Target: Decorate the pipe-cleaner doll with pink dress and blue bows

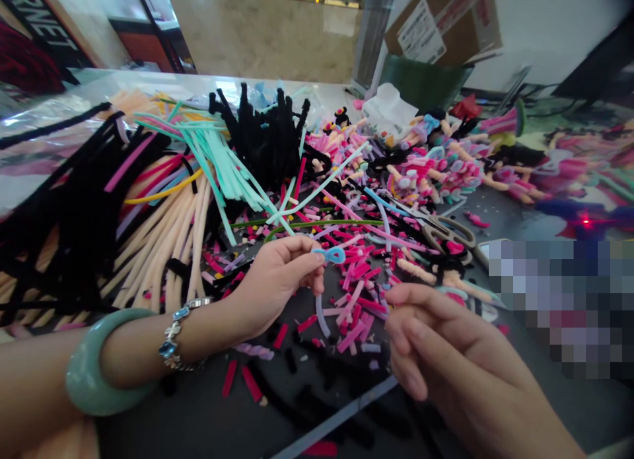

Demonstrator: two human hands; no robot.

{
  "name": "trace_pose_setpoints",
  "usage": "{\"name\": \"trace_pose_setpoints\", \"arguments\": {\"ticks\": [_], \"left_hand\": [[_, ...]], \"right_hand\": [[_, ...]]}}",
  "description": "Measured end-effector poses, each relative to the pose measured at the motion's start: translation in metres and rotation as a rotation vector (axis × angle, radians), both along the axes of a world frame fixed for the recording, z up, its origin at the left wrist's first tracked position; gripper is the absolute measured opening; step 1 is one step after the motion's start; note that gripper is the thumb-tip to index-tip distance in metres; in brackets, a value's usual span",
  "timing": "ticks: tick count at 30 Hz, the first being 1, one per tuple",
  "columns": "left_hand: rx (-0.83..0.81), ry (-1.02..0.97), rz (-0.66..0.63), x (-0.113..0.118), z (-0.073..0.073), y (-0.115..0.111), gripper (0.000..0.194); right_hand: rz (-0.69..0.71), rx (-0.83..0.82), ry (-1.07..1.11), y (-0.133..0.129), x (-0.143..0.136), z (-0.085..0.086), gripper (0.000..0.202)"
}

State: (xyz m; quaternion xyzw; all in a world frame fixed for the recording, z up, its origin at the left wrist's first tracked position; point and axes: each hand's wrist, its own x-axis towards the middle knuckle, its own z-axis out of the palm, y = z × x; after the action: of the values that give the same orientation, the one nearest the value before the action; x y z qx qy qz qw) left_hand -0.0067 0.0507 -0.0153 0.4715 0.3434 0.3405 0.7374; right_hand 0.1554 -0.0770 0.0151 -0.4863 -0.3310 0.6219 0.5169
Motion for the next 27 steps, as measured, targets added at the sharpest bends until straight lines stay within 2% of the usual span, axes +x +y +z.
{"name": "trace_pose_setpoints", "arguments": {"ticks": [4,10,15,20,24,27], "left_hand": [[0.094,0.050,0.009,-0.002,-0.004,0.003,0.008],[0.121,0.071,-0.004,-0.002,-0.006,0.002,0.007],[0.148,0.104,-0.005,-0.002,-0.005,0.000,0.006],[0.164,0.144,-0.011,-0.002,-0.004,-0.001,0.007],[0.139,0.156,-0.030,-0.003,-0.002,-0.002,0.008],[0.091,0.171,-0.026,-0.003,-0.003,-0.002,0.009]], "right_hand": [[-0.023,-0.045,0.209,0.003,0.001,-0.001,0.014],[-0.029,-0.055,0.308,0.004,-0.001,0.004,0.028],[-0.035,-0.039,0.257,0.006,0.002,0.007,0.028],[-0.080,0.027,0.173,0.005,0.008,0.008,0.017],[-0.065,0.048,0.180,0.004,0.016,0.008,0.014],[-0.086,0.062,0.093,0.003,0.027,0.007,0.015]]}}
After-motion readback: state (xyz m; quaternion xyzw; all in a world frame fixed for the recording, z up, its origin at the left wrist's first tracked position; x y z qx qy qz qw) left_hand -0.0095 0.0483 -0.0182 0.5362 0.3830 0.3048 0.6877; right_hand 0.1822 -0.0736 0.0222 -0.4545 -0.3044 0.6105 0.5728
